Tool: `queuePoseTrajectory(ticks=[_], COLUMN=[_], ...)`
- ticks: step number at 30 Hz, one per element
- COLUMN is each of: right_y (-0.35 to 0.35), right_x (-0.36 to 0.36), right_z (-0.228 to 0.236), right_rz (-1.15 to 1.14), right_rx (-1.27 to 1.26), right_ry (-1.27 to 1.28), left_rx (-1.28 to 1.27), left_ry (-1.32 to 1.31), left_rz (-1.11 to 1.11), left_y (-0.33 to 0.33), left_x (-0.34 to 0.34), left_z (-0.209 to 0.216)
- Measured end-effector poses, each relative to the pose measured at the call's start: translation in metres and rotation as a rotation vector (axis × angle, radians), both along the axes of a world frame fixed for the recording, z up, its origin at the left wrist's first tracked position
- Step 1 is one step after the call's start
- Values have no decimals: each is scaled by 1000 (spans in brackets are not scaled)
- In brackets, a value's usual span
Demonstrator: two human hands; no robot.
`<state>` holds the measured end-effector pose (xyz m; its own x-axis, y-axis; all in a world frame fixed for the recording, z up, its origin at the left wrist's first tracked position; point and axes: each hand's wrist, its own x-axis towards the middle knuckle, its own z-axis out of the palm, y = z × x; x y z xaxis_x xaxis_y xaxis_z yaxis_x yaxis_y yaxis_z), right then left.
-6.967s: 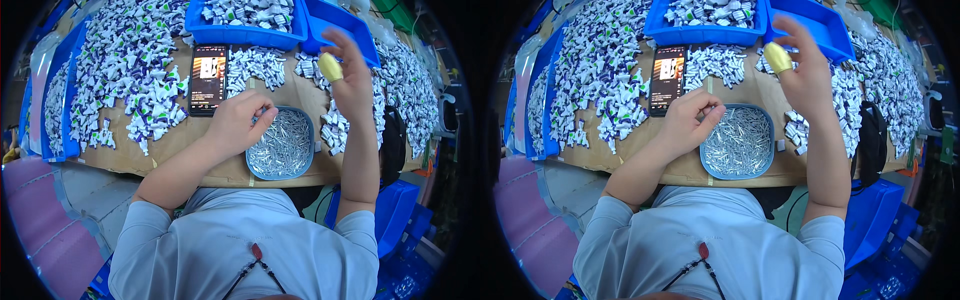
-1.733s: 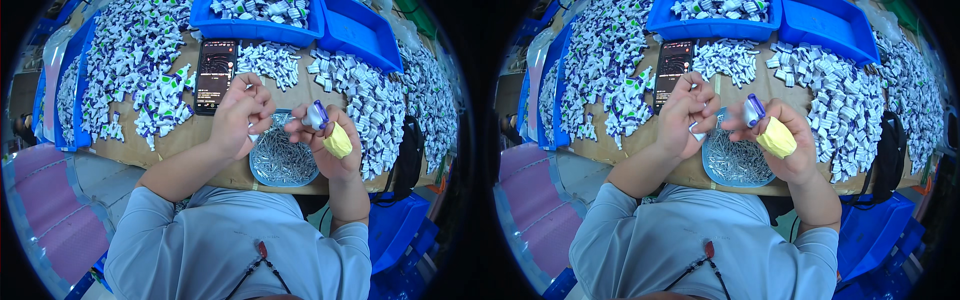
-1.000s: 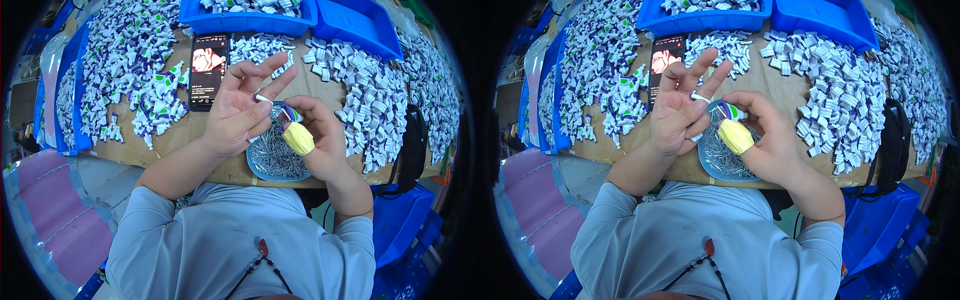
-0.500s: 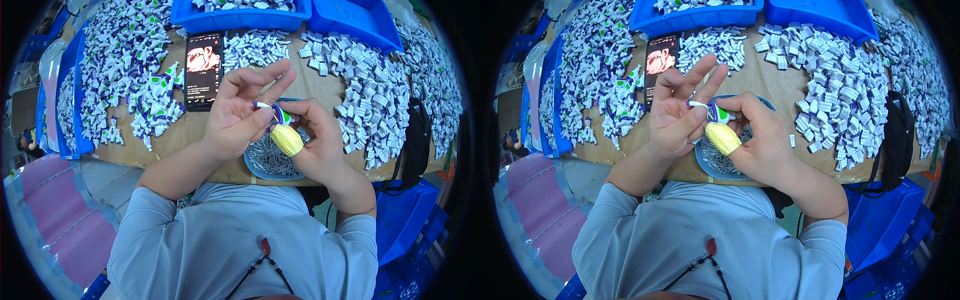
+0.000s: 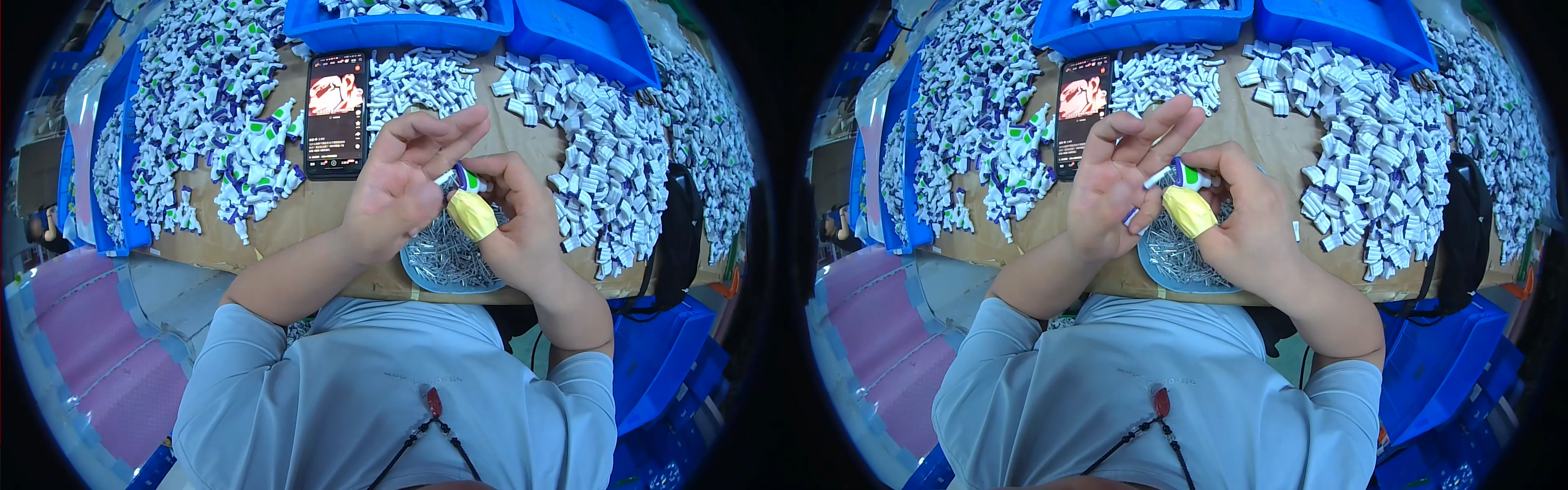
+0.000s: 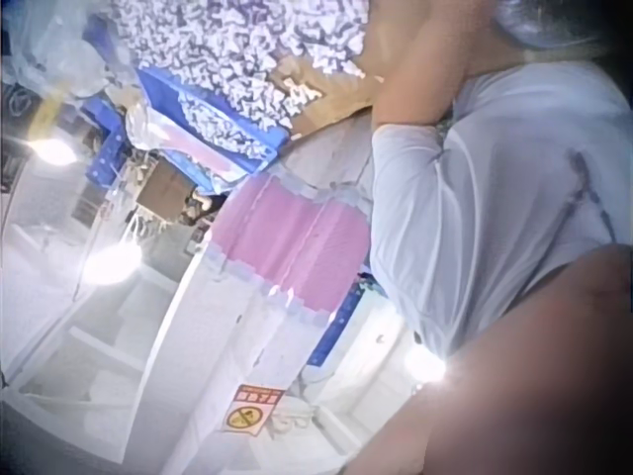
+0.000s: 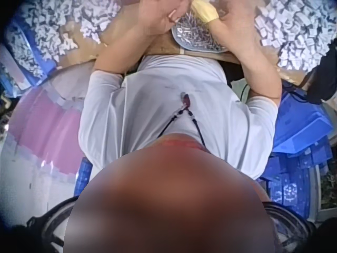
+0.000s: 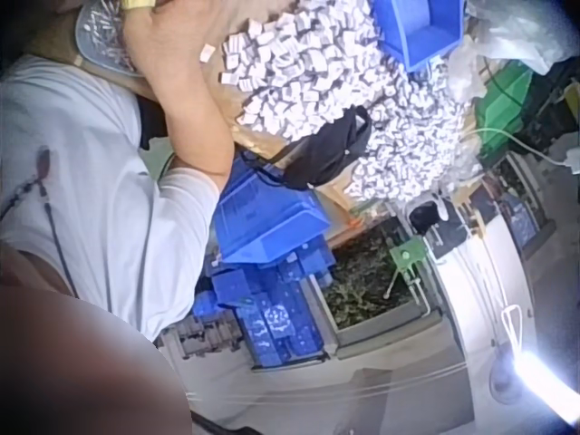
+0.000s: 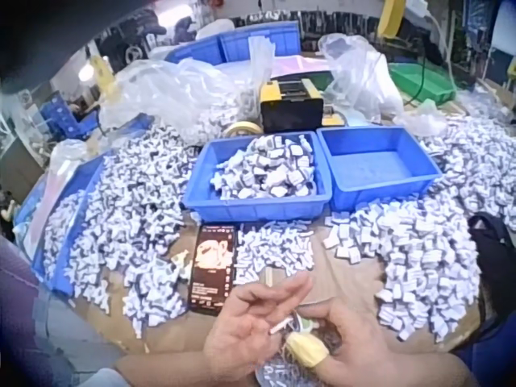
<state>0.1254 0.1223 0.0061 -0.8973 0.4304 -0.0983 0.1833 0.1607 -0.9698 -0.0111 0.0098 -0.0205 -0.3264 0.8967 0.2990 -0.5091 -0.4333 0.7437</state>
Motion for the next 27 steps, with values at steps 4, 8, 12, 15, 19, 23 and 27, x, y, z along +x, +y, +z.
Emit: queuePoseTrajectory(ticks=[4,8,12,15,19,23,27], right_y=[0,-1,-3,-7,-18,-20,-23], right_x=[-2,-3,-4,-5,-6,-6,-7], right_z=[-4,-1,-4,1,2,-2,-3], right_rz=[26,126,175,264,216,216,220], right_rx=[-83,12,148,290,210,224,222], right_ry=[131,176,216,216,157,43,37], left_rx=[-32,-1,43,33,-3,-82,-105], left_ry=[-156,-428,-505,-470,-393,-298,-277], left_rz=[22,85,139,198,323,420,451], left_y=[1,0,1,0,0,-1,-2], left_x=[-5,-12,-14,-11,-8,-3,0], left_z=[-1,-8,-9,-9,-8,-4,-2])
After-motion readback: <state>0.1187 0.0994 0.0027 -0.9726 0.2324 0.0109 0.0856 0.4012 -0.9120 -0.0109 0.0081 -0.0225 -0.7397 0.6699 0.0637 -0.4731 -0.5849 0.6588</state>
